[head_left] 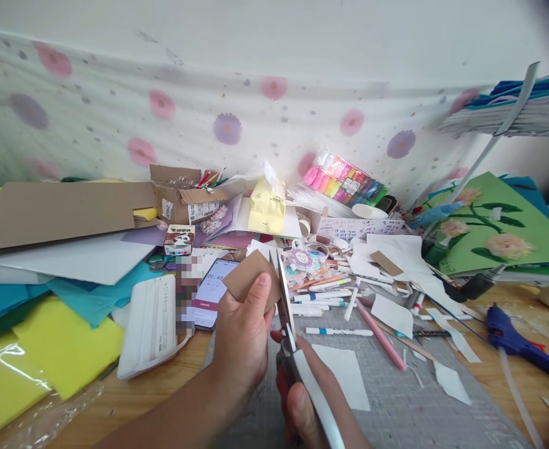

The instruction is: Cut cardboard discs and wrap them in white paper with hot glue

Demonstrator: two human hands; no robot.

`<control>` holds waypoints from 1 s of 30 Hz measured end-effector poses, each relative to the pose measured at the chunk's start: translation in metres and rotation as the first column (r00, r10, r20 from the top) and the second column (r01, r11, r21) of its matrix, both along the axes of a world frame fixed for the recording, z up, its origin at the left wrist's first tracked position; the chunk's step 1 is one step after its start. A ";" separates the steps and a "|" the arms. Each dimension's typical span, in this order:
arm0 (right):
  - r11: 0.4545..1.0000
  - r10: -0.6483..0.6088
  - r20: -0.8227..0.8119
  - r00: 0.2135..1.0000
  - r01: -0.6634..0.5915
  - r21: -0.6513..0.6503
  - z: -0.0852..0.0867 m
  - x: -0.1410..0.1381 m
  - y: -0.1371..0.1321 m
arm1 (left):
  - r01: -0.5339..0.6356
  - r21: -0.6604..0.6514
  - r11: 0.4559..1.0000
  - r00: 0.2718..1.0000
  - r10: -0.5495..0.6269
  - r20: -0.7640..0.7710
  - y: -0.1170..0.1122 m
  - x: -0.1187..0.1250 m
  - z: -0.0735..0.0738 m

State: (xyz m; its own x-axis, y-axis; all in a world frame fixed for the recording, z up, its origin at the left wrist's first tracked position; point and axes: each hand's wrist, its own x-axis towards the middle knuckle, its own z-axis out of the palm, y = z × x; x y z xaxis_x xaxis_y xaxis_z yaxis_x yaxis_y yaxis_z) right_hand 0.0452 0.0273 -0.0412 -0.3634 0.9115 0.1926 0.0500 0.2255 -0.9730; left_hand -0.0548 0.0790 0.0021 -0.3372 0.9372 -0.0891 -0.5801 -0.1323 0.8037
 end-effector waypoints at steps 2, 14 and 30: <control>0.998 0.012 -0.009 1.000 -0.013 -0.059 0.001 0.005 -0.001 | 0.020 -0.024 1.000 1.000 -0.020 -0.012 0.000 -0.001 0.001; 0.998 -0.017 0.178 0.984 0.026 -0.050 -0.004 0.041 -0.004 | 0.218 -0.101 0.971 0.964 -0.230 -0.135 -0.003 -0.002 -0.004; 0.987 -0.035 0.140 0.990 0.056 -0.152 0.006 0.065 -0.026 | 0.388 -0.164 0.907 0.900 -0.411 -0.145 -0.009 0.006 -0.008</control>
State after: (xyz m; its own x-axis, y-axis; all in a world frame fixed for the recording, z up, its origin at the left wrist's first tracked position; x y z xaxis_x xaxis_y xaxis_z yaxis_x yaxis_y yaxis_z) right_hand 0.1102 0.0018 -0.0356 -0.3342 0.9425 -0.0009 0.1916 0.0670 -0.9792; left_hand -0.0487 0.0695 -0.0059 0.0421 0.9806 -0.1916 -0.4132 0.1917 0.8902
